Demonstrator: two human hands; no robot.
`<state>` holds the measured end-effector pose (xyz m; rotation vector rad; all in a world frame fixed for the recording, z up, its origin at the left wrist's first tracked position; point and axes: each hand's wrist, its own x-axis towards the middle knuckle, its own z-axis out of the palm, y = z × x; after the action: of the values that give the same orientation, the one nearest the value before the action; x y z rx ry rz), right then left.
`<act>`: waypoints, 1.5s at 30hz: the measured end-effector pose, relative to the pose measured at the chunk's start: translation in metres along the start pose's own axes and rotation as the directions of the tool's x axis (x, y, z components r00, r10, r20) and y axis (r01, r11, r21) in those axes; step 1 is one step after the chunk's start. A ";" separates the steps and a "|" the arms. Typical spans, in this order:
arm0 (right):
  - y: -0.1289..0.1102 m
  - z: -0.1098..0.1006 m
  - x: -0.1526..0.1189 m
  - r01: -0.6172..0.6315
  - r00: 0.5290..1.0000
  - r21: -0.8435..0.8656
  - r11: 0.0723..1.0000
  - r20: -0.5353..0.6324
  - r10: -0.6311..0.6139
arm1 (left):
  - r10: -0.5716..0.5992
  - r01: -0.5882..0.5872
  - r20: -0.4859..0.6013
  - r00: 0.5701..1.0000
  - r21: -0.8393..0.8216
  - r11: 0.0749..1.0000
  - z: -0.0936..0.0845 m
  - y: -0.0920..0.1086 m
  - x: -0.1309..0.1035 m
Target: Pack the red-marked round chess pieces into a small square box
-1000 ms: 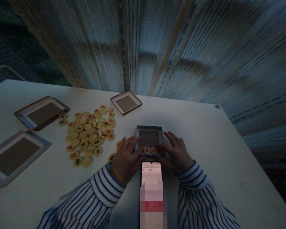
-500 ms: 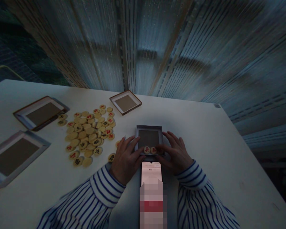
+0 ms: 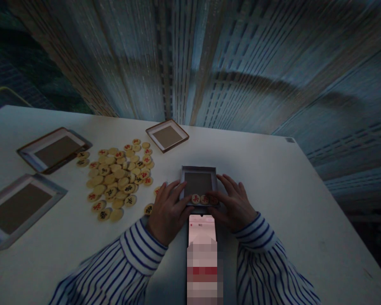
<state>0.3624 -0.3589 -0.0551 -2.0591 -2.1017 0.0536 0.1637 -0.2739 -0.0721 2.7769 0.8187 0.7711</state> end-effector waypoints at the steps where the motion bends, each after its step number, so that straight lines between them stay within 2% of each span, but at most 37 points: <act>1: 0.001 0.000 0.000 0.000 1.000 -0.001 1.000 -0.003 0.000 | 0.002 -0.002 -0.001 1.000 -0.001 1.000 0.000 0.000 0.000; 11: 0.009 0.001 -0.001 -0.028 0.998 0.048 0.998 0.058 0.025 | 0.006 -0.006 -0.046 0.999 -0.008 1.000 -0.002 -0.001 0.001; 22: -0.003 -0.003 0.000 -0.078 0.996 0.072 0.994 -0.035 0.081 | -0.008 0.007 -0.054 0.999 -0.024 1.000 -0.003 0.000 0.002; 26: -0.003 -0.004 0.002 -0.109 0.985 0.093 0.990 -0.121 0.120 | -0.017 0.014 -0.094 0.995 -0.024 1.000 -0.006 -0.002 0.002; 32: 0.005 0.002 0.007 -0.113 0.932 0.134 0.984 -0.329 0.152 | -0.035 0.029 -0.171 0.985 -0.038 0.999 -0.007 -0.004 -0.002; 38: 0.008 0.007 0.010 -0.045 0.929 0.120 0.992 -0.360 0.085 | -0.053 0.044 -0.244 0.968 -0.039 0.998 -0.016 0.002 -0.011; 45: -0.003 -0.006 0.013 0.022 0.893 0.201 0.979 -0.445 0.071 | -0.089 0.064 -0.299 0.950 -0.092 0.994 -0.040 0.005 -0.030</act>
<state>0.3602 -0.3464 -0.0475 -1.7698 -1.7104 -0.1837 0.1242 -0.2946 -0.0490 2.5735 0.9148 1.2068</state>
